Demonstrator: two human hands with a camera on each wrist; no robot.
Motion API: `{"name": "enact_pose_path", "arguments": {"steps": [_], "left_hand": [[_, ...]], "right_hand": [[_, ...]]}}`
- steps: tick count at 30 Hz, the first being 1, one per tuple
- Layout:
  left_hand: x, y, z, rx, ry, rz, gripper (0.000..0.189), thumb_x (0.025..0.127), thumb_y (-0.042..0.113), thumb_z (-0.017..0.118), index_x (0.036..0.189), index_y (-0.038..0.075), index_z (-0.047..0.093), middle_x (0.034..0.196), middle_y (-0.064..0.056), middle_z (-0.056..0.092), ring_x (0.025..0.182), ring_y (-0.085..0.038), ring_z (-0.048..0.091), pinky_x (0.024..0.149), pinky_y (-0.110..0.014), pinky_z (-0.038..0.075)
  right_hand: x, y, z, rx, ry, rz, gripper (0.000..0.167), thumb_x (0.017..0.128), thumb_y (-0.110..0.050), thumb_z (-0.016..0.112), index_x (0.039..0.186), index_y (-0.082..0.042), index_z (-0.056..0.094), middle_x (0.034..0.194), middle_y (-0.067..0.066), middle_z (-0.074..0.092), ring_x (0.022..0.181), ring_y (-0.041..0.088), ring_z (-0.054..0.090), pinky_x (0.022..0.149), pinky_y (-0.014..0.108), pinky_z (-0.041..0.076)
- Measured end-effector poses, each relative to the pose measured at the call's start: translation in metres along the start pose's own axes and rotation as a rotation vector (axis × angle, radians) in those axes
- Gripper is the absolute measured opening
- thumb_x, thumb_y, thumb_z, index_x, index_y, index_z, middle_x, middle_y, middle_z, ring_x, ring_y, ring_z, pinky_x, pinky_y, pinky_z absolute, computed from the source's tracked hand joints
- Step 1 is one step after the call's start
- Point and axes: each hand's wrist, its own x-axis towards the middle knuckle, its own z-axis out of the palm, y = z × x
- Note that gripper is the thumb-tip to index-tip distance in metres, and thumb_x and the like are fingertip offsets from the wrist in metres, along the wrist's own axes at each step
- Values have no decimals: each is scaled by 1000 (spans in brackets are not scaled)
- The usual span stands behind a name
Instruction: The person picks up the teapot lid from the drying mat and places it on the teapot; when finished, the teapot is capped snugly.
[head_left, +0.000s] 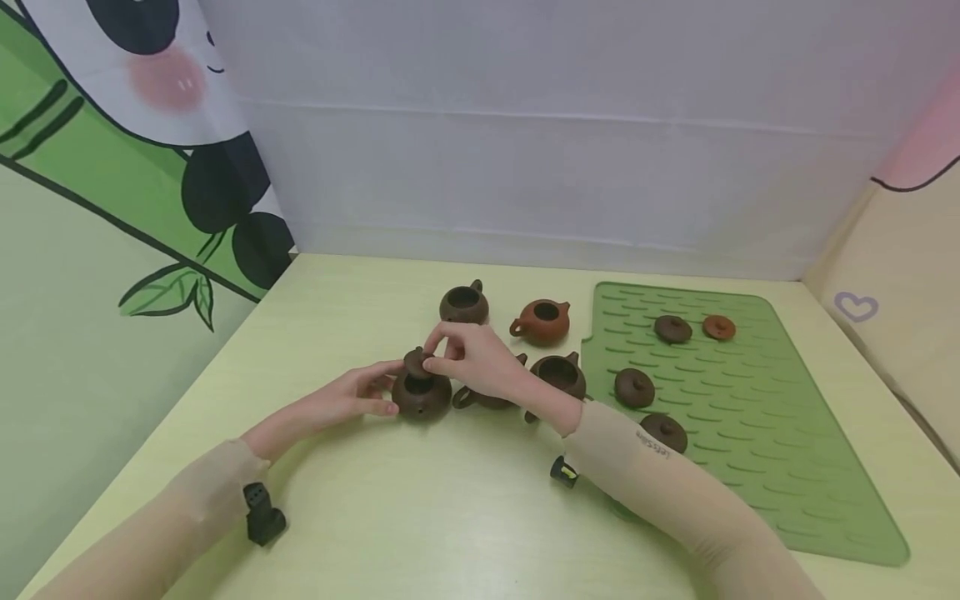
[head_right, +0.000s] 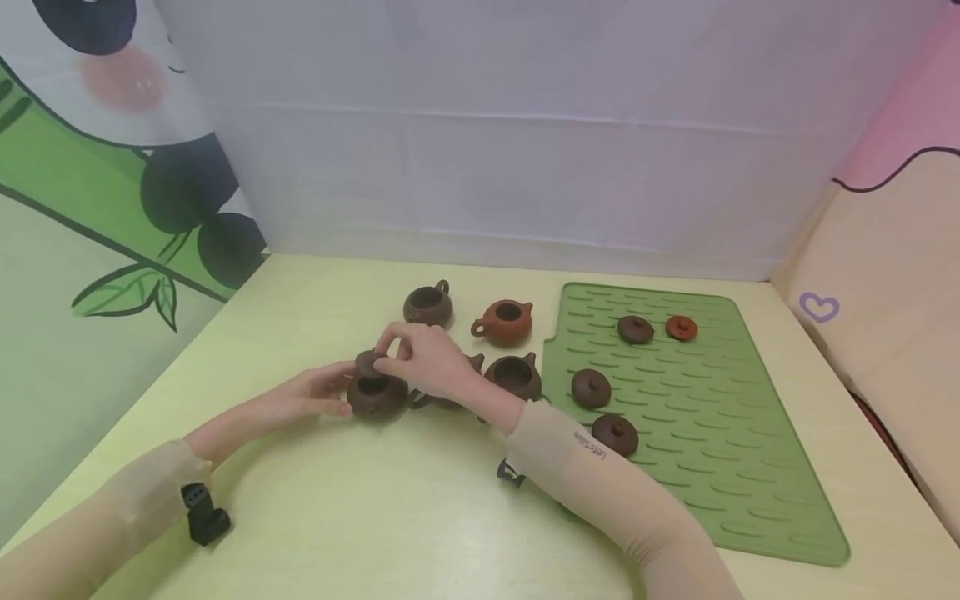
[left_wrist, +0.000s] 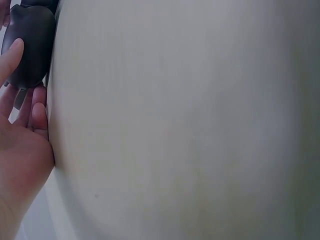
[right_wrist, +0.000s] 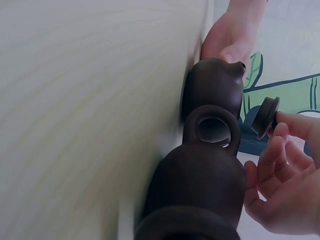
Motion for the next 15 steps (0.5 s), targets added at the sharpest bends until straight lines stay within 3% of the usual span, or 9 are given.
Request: {"name": "enact_pose_path", "arguments": {"steps": [6, 15], "left_hand": [[0, 0, 0, 10, 4, -27, 70, 93, 25, 69, 153, 14, 36, 135, -14, 53, 117, -28, 49, 94, -33, 45], [-1, 0, 0, 14, -9, 1, 70, 94, 24, 67, 155, 18, 33, 149, -13, 47, 123, -30, 52, 97, -39, 42]], "right_hand": [[3, 0, 5, -44, -31, 12, 10, 91, -25, 72, 99, -21, 69, 64, -3, 57, 58, 8, 51, 56, 19, 39], [4, 1, 9, -120, -48, 33, 8, 89, -27, 74, 96, -23, 70, 63, -4, 55, 56, 7, 49, 53, 19, 38]]}}
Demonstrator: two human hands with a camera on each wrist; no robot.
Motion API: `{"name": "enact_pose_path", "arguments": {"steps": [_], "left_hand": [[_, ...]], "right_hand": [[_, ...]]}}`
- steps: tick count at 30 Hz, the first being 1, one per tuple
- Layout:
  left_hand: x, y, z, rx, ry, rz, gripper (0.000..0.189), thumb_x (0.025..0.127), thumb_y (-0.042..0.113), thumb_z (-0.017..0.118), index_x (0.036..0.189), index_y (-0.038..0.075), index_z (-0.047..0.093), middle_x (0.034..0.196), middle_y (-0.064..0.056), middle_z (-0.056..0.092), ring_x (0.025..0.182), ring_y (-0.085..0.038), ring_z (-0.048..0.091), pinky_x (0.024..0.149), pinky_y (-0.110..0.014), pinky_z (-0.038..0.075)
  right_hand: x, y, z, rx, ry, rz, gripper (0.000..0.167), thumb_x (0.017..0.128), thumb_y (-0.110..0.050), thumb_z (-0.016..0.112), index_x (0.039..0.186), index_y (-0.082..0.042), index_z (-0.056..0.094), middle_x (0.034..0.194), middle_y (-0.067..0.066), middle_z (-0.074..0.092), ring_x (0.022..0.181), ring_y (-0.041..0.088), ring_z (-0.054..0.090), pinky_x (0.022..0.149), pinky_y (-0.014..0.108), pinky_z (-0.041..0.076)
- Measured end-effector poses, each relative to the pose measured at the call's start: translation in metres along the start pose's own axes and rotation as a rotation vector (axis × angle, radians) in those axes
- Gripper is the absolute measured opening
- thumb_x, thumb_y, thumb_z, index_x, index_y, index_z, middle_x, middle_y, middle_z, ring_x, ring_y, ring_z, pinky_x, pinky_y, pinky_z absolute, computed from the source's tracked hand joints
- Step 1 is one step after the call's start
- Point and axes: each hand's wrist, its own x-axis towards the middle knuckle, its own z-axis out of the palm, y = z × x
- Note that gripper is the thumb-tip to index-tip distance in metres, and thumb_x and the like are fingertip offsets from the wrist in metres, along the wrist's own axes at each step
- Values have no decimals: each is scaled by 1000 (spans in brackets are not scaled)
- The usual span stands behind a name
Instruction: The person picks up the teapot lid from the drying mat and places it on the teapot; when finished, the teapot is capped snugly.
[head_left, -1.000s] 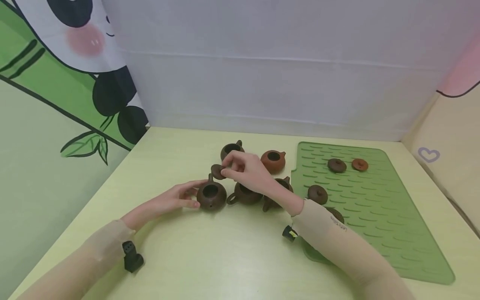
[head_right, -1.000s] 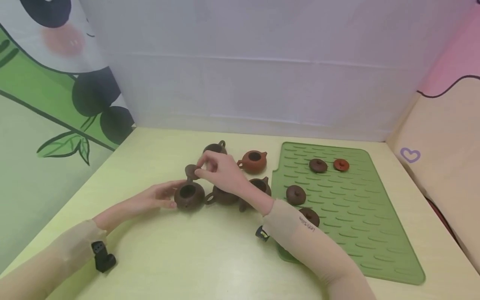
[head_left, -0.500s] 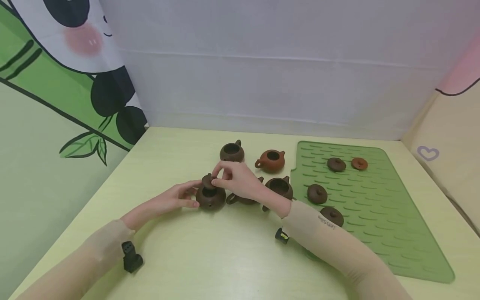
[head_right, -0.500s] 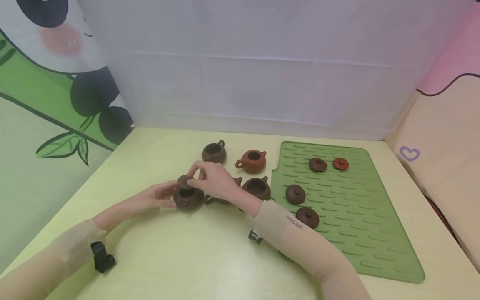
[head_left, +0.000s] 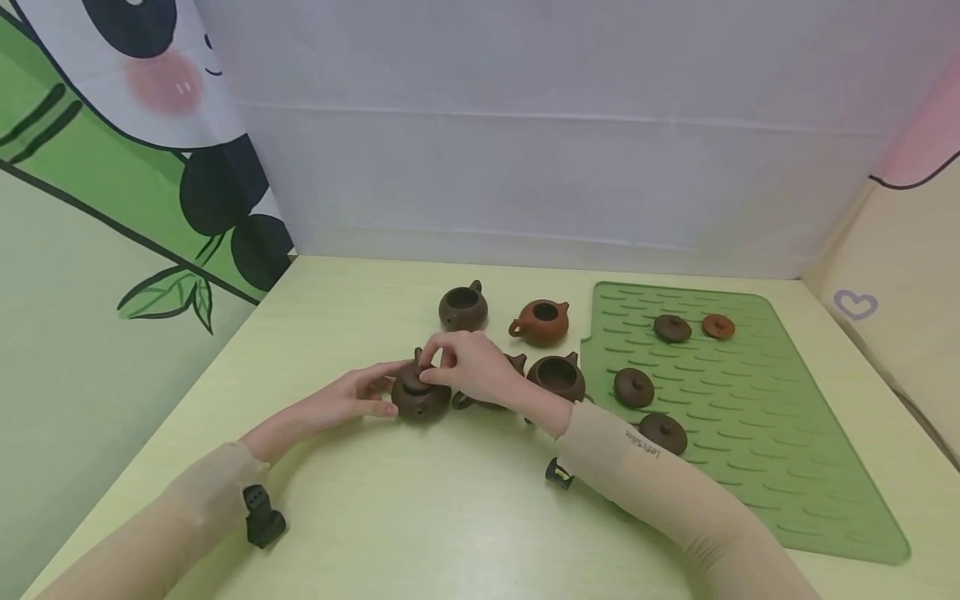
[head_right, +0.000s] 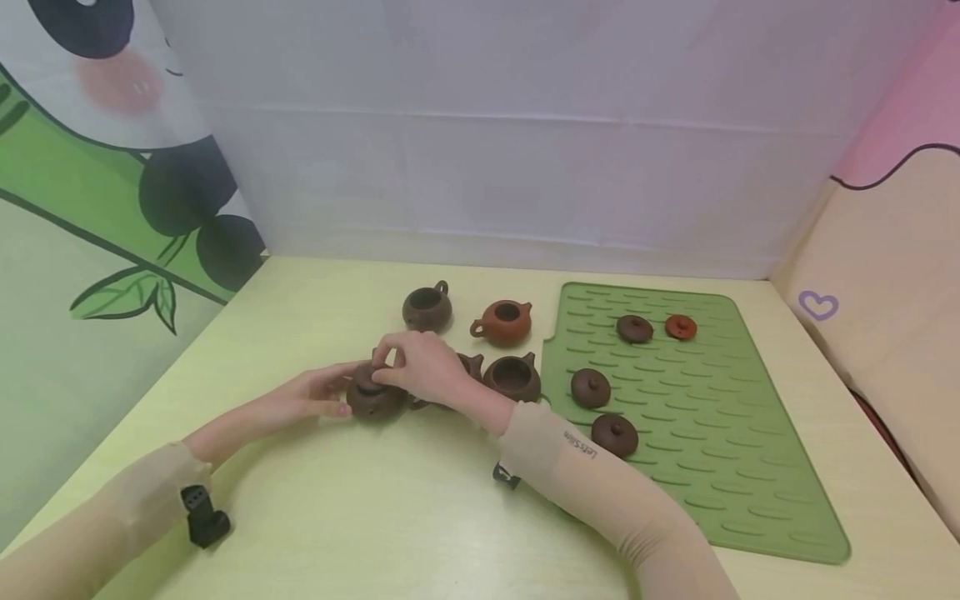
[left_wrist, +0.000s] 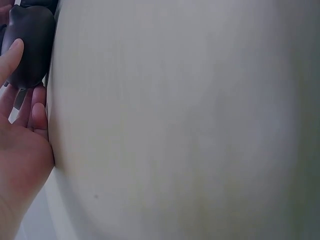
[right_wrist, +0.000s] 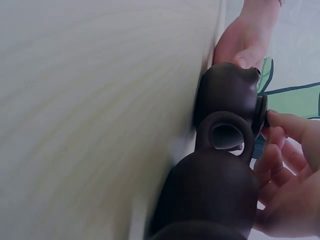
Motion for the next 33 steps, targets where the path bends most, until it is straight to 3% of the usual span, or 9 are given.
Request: {"name": "enact_pose_path", "arguments": {"steps": [8, 33], "left_hand": [[0, 0, 0, 0, 4, 5, 71, 94, 24, 68, 155, 18, 33, 152, -13, 43, 122, -30, 51, 96, -39, 44], [1, -2, -1, -6, -5, -22, 71, 95, 26, 66, 156, 19, 31, 151, -15, 43, 126, -33, 49, 97, -39, 42]], "right_hand": [[1, 2, 5, -65, -5, -1, 8, 89, -28, 75, 95, -24, 72, 62, -5, 56, 55, 6, 50, 53, 19, 38], [2, -1, 4, -78, -12, 18, 10, 87, -29, 76, 95, -23, 73, 65, -3, 60, 58, 7, 53, 54, 20, 41]]}}
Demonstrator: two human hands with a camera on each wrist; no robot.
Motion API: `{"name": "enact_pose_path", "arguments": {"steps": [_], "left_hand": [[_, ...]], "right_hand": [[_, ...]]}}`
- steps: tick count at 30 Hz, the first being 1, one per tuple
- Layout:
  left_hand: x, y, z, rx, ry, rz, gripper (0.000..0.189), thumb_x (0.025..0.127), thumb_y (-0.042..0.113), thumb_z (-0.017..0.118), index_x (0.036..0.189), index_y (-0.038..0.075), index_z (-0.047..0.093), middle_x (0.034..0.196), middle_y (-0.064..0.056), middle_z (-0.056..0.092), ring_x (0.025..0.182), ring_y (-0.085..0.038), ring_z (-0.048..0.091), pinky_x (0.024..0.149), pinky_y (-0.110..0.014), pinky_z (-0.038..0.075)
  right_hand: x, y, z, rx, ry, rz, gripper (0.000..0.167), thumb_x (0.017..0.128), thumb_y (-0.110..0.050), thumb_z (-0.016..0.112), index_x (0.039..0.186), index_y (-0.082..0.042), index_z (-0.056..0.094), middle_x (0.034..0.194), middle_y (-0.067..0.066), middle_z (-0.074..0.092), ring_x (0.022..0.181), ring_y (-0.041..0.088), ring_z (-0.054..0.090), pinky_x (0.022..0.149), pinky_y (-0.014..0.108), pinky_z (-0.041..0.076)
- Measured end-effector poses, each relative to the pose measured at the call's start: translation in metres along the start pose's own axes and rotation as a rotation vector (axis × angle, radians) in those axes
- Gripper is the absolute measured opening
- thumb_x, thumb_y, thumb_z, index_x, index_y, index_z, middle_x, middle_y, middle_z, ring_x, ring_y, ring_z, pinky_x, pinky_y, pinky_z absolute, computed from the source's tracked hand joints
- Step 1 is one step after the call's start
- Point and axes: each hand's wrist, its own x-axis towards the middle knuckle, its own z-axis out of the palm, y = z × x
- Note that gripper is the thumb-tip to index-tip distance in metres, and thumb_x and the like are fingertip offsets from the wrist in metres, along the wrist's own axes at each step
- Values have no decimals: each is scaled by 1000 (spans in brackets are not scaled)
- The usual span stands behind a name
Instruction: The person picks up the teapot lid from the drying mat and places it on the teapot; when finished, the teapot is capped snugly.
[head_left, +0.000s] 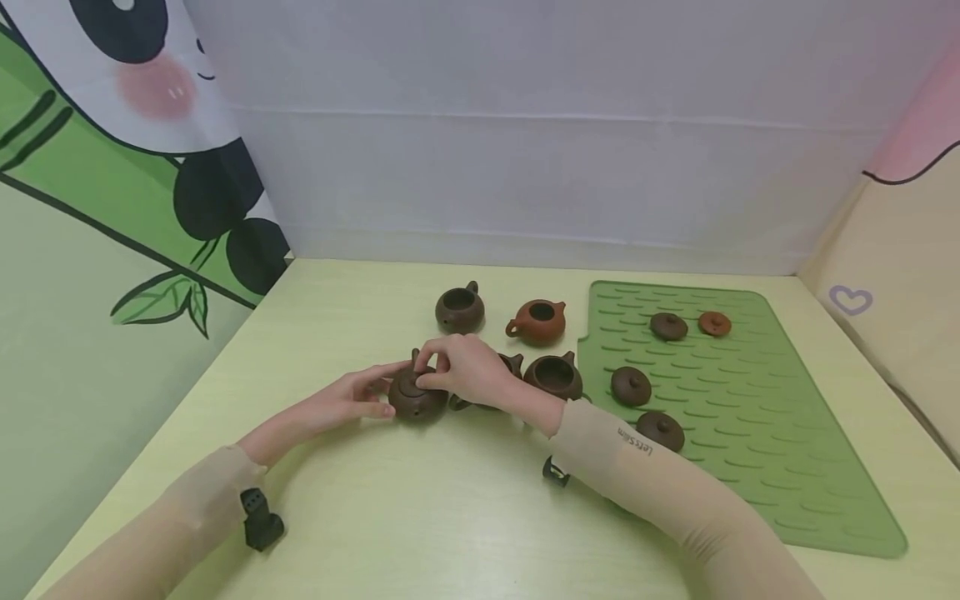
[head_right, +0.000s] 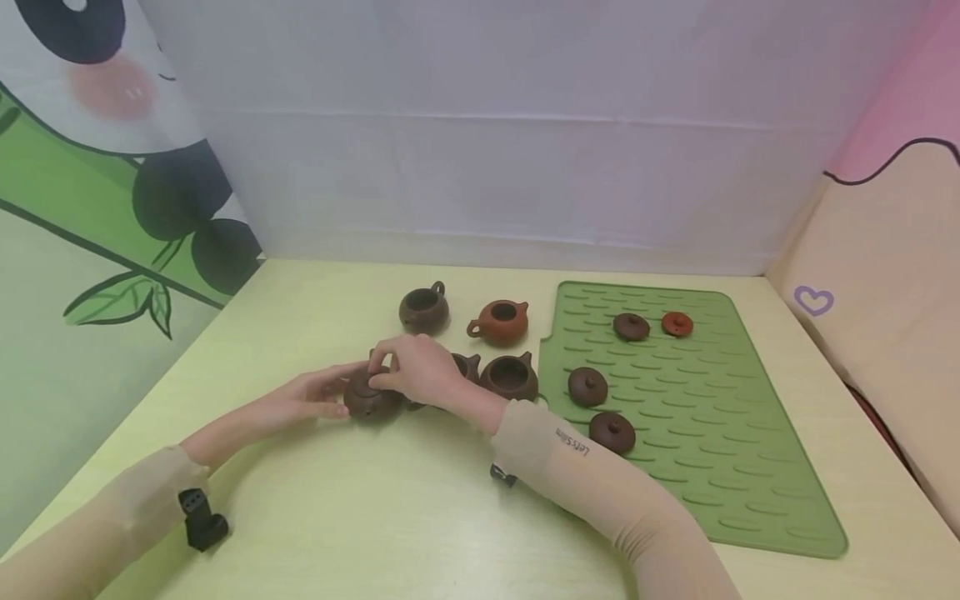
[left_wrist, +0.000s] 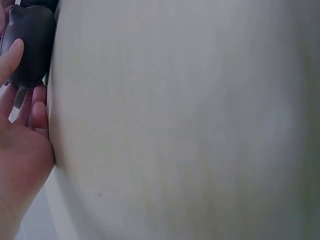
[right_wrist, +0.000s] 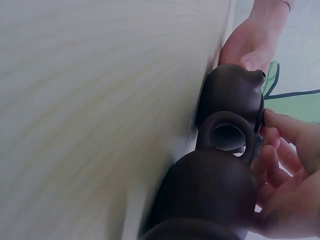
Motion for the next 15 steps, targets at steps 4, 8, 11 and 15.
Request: {"name": "enact_pose_path", "arguments": {"steps": [4, 8, 11, 15], "left_hand": [[1, 0, 0, -1, 1, -1, 71, 94, 25, 67, 156, 19, 31, 150, -16, 44, 125, -32, 50, 96, -38, 42], [2, -1, 0, -1, 2, 7, 71, 94, 24, 67, 156, 19, 32, 149, -16, 45, 123, -31, 50, 96, -38, 42], [2, -2, 0, 5, 3, 13, 71, 94, 24, 67, 155, 20, 32, 149, -15, 46, 124, -31, 51, 96, -39, 42], [2, -5, 0, -6, 6, 6, 71, 93, 24, 68, 155, 23, 33, 148, -13, 47, 124, -30, 51, 97, -38, 42]], "right_hand": [[-3, -1, -1, -11, 4, 8, 13, 88, -30, 75, 98, -24, 72, 65, -5, 58, 58, 6, 52, 55, 20, 40], [-10, -2, -6, -13, 25, 4, 15, 89, -31, 75, 101, -24, 71, 65, -6, 57, 56, 6, 51, 53, 19, 39], [-18, -3, -11, 3, 37, -4, 15, 88, -29, 75, 102, -23, 71, 64, -6, 57, 56, 6, 50, 52, 19, 38], [-30, -2, -20, 26, 51, -8, 17, 88, -27, 75, 102, -20, 71, 64, -6, 58, 57, 6, 52, 53, 19, 40]]}}
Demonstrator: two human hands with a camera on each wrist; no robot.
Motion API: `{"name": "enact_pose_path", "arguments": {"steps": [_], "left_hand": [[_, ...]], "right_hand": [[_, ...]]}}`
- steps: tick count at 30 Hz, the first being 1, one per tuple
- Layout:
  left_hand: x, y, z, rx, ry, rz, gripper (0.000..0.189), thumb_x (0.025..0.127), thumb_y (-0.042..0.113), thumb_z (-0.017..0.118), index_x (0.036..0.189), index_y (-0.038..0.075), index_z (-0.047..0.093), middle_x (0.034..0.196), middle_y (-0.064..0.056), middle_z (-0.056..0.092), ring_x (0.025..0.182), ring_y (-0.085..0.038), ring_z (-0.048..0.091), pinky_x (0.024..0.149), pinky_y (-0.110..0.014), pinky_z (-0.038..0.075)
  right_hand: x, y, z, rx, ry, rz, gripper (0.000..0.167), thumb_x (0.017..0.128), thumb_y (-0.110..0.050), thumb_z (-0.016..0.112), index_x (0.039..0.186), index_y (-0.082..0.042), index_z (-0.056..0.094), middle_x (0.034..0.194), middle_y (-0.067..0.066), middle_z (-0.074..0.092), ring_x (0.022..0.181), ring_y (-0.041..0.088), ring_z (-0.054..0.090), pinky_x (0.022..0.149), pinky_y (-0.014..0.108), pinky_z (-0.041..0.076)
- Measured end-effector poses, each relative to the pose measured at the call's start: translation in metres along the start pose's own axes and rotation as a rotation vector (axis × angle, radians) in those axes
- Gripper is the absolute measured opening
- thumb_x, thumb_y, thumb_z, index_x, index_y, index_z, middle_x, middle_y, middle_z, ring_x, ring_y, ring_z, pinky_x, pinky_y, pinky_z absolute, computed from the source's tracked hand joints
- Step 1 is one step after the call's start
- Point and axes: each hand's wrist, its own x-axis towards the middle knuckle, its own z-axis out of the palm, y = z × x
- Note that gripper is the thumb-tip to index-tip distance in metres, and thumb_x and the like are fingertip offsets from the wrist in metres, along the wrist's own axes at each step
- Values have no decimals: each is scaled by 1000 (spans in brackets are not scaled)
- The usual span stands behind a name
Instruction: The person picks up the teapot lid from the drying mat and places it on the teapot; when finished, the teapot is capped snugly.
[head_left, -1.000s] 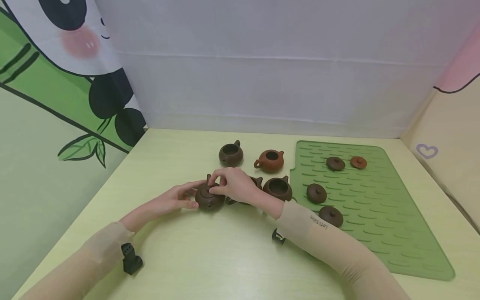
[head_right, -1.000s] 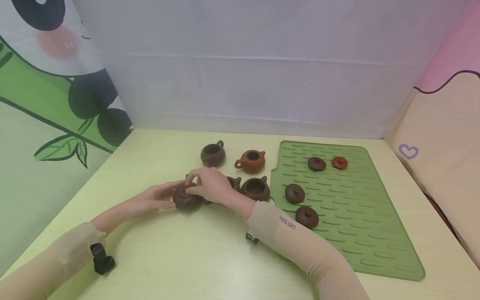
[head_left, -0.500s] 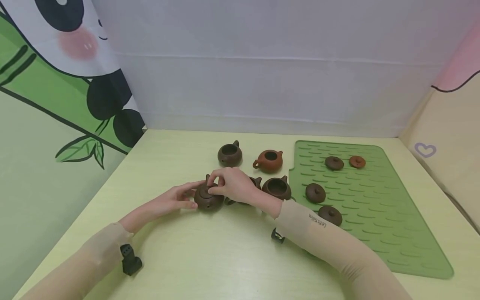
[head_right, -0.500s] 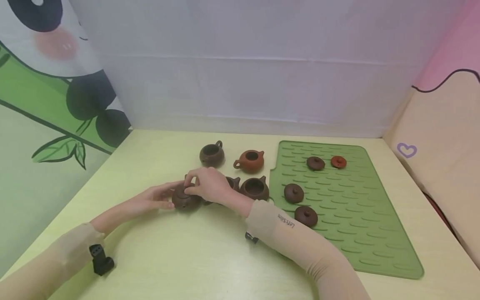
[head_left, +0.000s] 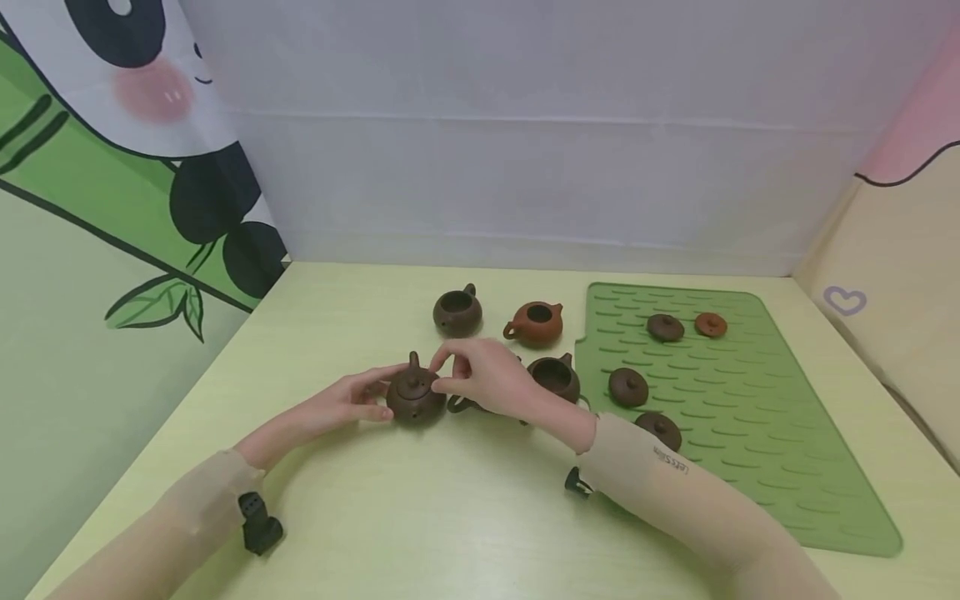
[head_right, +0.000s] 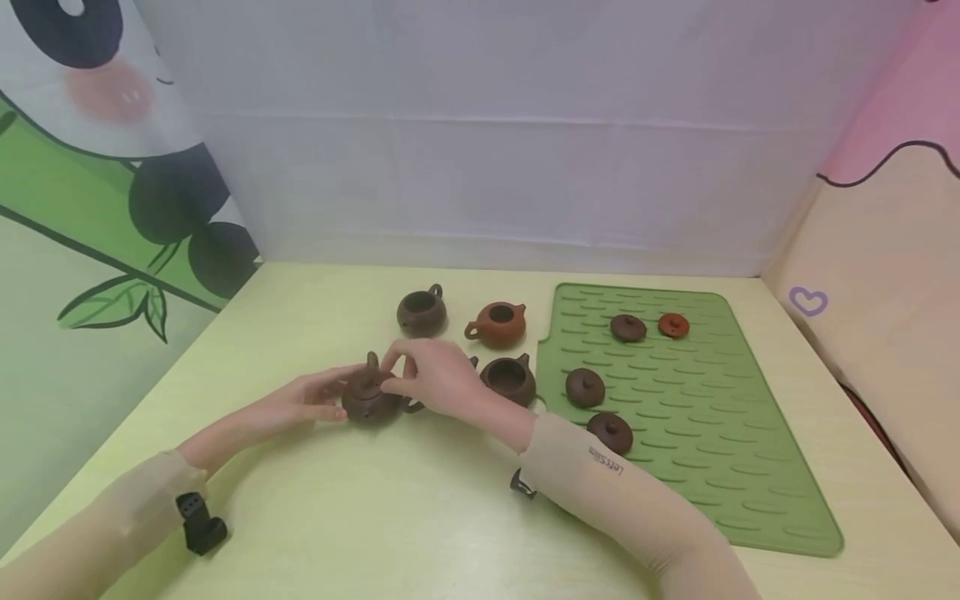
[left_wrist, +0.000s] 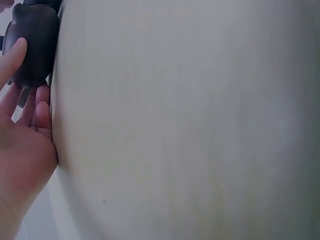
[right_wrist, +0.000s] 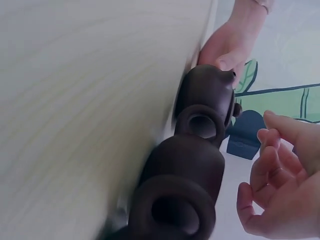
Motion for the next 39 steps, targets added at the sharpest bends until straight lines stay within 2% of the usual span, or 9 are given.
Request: {"name": "enact_pose_path", "arguments": {"steps": [9, 16, 19, 22, 25, 27, 31, 35, 39], "left_hand": [[0, 2, 0, 9, -1, -10, 73, 93, 26, 69, 156, 24, 32, 149, -12, 48, 128, -31, 49, 99, -40, 42], [-4, 7, -4, 64, 10, 13, 73, 92, 27, 70, 154, 17, 33, 153, -16, 43, 136, -41, 47, 106, -52, 42], [-7, 9, -8, 65, 26, -4, 70, 92, 27, 70, 153, 14, 36, 148, -17, 49, 133, -39, 52, 105, -49, 45], [-10, 12, -13, 65, 51, -33, 66, 93, 26, 69, 151, 13, 39, 141, -16, 55, 129, -35, 57, 101, -42, 49], [-12, 18, -19, 97, 94, -33, 62, 94, 25, 67, 149, 11, 41, 139, -16, 57, 125, -34, 60, 97, -37, 52], [-13, 23, -22, 115, 129, -23, 59, 95, 24, 66, 148, 10, 43, 139, -17, 57, 123, -34, 60, 96, -38, 53], [-13, 37, -28, 149, 194, 2, 55, 95, 26, 66, 145, 15, 46, 139, -17, 57, 121, -33, 61, 98, -42, 51], [-8, 52, -30, 176, 240, 48, 52, 95, 30, 66, 143, 21, 48, 142, -12, 56, 119, -27, 62, 97, -40, 52], [-2, 66, -26, 161, 264, 108, 51, 95, 26, 66, 143, 20, 49, 143, -8, 54, 114, -18, 64, 92, -27, 54]], "right_hand": [[-33, 9, -24, 49, 124, -34, 17, 87, -25, 76, 101, -22, 69, 64, -8, 57, 59, 7, 52, 56, 20, 43], [-61, 26, -47, 81, 218, -22, 19, 86, -22, 77, 104, -18, 69, 66, -6, 56, 58, 7, 50, 56, 20, 43], [-73, 33, -57, 51, 258, -34, 19, 86, -22, 77, 104, -19, 69, 66, -7, 55, 60, 6, 51, 57, 20, 44], [-86, 41, -66, 26, 309, -37, 20, 86, -21, 77, 104, -19, 69, 65, -8, 55, 62, 5, 52, 58, 20, 44], [-97, 50, -74, 23, 340, -28, 21, 85, -19, 78, 104, -19, 69, 64, -9, 56, 62, 4, 53, 59, 21, 46], [-103, 55, -78, 16, 355, -32, 22, 84, -16, 78, 105, -18, 69, 65, -9, 56, 61, 4, 52, 58, 21, 47], [-114, 66, -84, -23, 383, -76, 28, 82, -11, 79, 108, -15, 69, 67, -9, 56, 60, 2, 50, 56, 20, 46], [-124, 74, -91, -107, 390, -128, 37, 84, -7, 76, 119, -15, 66, 82, -7, 61, 68, 2, 52, 61, 20, 46], [-137, 78, -96, -208, 340, -126, 51, 89, -10, 72, 137, -16, 56, 120, 0, 64, 97, 10, 56, 84, 31, 46]]}}
